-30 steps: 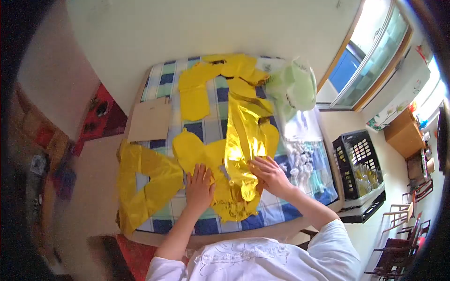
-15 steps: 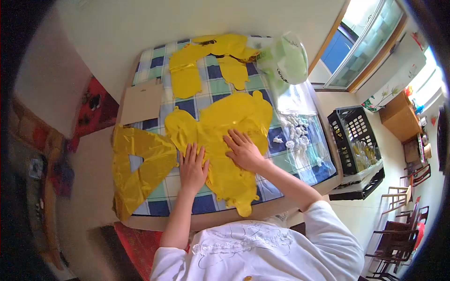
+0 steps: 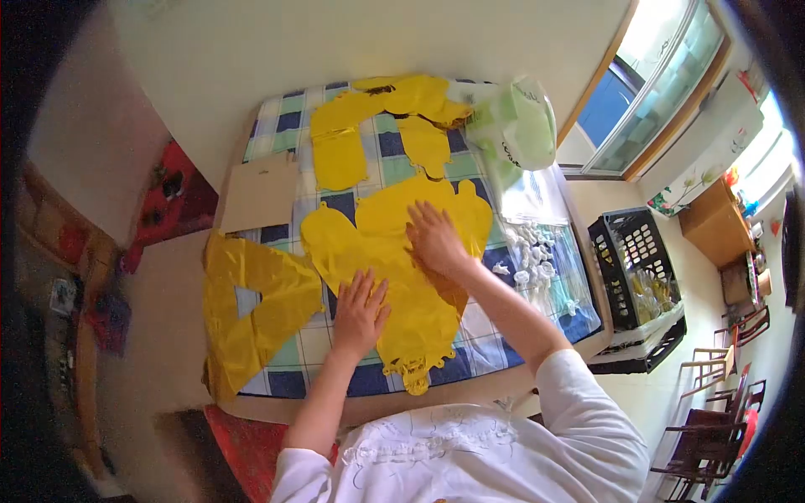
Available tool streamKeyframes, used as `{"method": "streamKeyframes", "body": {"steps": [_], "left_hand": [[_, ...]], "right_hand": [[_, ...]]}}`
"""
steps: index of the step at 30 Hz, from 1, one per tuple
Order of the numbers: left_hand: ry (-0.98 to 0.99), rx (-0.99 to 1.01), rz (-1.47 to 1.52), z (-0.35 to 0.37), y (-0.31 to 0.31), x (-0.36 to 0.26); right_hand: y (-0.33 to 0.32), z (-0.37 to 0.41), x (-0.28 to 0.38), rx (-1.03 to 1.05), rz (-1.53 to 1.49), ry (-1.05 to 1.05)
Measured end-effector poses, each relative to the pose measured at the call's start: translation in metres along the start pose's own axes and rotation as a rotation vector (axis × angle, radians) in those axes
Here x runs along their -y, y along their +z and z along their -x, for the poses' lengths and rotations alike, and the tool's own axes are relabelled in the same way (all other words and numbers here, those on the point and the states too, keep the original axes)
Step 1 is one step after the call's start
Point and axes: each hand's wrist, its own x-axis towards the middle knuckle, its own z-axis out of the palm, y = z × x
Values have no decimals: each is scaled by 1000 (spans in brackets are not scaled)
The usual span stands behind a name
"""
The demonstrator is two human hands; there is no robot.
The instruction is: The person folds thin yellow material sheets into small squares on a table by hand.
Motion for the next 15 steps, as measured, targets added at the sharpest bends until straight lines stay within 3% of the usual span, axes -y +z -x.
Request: {"method": "streamKeyframes", "body": {"steps": [2,6,11,15], "left_hand": [[-24,14,-6,0,-1,0],[-24,21,-21,2,5,2],[-33,73,-30,4,11,5],[-23,69,-31,1,8,4]], "right_hand": [[4,-36,-30,-96,101,52],[-24,-78,-50,-41,210,111],[20,-140,-111,128,192,256],[15,-141,-143,57,269,334]]}}
